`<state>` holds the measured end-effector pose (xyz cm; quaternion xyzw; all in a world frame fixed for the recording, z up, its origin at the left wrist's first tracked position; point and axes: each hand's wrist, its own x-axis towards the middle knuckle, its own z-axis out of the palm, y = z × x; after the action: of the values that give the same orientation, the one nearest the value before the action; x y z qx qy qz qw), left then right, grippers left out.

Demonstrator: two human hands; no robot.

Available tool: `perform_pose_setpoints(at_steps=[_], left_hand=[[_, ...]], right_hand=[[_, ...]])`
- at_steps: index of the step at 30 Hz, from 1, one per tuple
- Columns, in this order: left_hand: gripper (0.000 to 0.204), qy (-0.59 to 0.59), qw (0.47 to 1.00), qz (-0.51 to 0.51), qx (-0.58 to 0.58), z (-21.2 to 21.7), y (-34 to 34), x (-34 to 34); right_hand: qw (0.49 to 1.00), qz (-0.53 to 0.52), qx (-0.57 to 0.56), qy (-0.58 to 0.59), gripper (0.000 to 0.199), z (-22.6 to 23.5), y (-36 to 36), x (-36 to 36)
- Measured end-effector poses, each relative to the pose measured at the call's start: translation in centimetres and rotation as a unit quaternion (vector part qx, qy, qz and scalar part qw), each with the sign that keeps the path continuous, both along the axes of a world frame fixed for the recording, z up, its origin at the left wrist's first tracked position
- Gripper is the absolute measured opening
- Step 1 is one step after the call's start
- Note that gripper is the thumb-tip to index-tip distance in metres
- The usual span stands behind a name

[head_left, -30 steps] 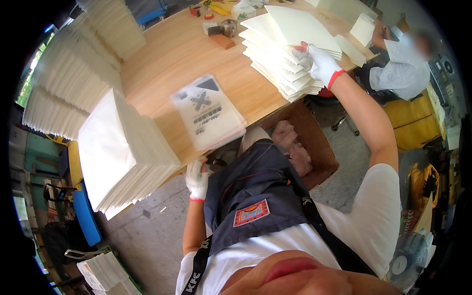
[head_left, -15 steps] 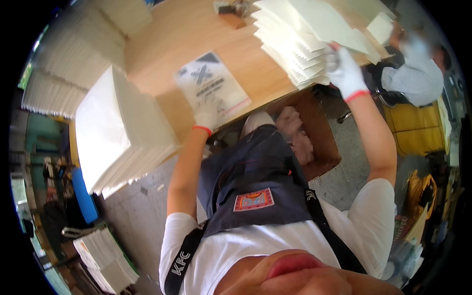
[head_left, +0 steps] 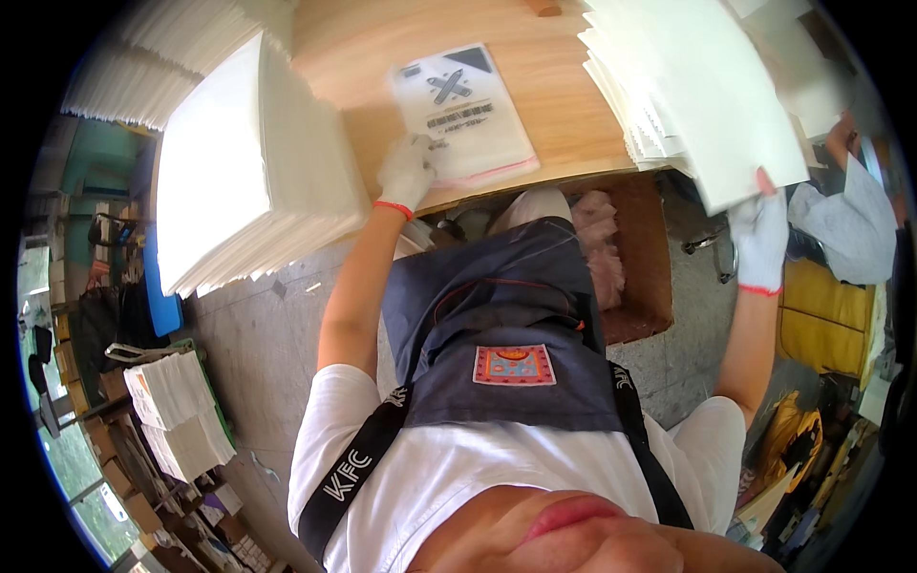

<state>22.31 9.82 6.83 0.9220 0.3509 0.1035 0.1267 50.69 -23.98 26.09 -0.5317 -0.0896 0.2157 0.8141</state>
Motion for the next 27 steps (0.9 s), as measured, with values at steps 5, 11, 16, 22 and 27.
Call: perform_pose_setpoints(at_steps=[5,11,16,22,27], left_hand=[[0.022,-0.007,0.999,0.026,-0.022,-1.3,-0.2,-0.9],[0.013,-0.093,0.995,-0.008,0.019,-1.7,-0.7,-1.0],[0.018,-0.12,0.988,-0.006,-0.095,0.9,-1.4,0.1],[0.037,-0.181,0.955,-0.072,-0.225,1.2,-0.6,0.3],[0.037,-0.168,0.979,-0.086,-0.074,1.6,-3.2,0.4]], right_hand=[[0.956,0.255,-0.103,0.104,0.042,-7.8,0.9,-6.2],[0.913,0.246,-0.04,0.322,0.035,-19.3,0.5,-9.1],[0.903,0.152,0.01,0.402,0.029,-20.8,0.9,-11.0],[0.896,0.162,0.051,0.411,0.024,-20.6,1.7,-11.4],[0.927,0.145,0.044,0.344,0.022,-20.5,2.7,-12.8]])
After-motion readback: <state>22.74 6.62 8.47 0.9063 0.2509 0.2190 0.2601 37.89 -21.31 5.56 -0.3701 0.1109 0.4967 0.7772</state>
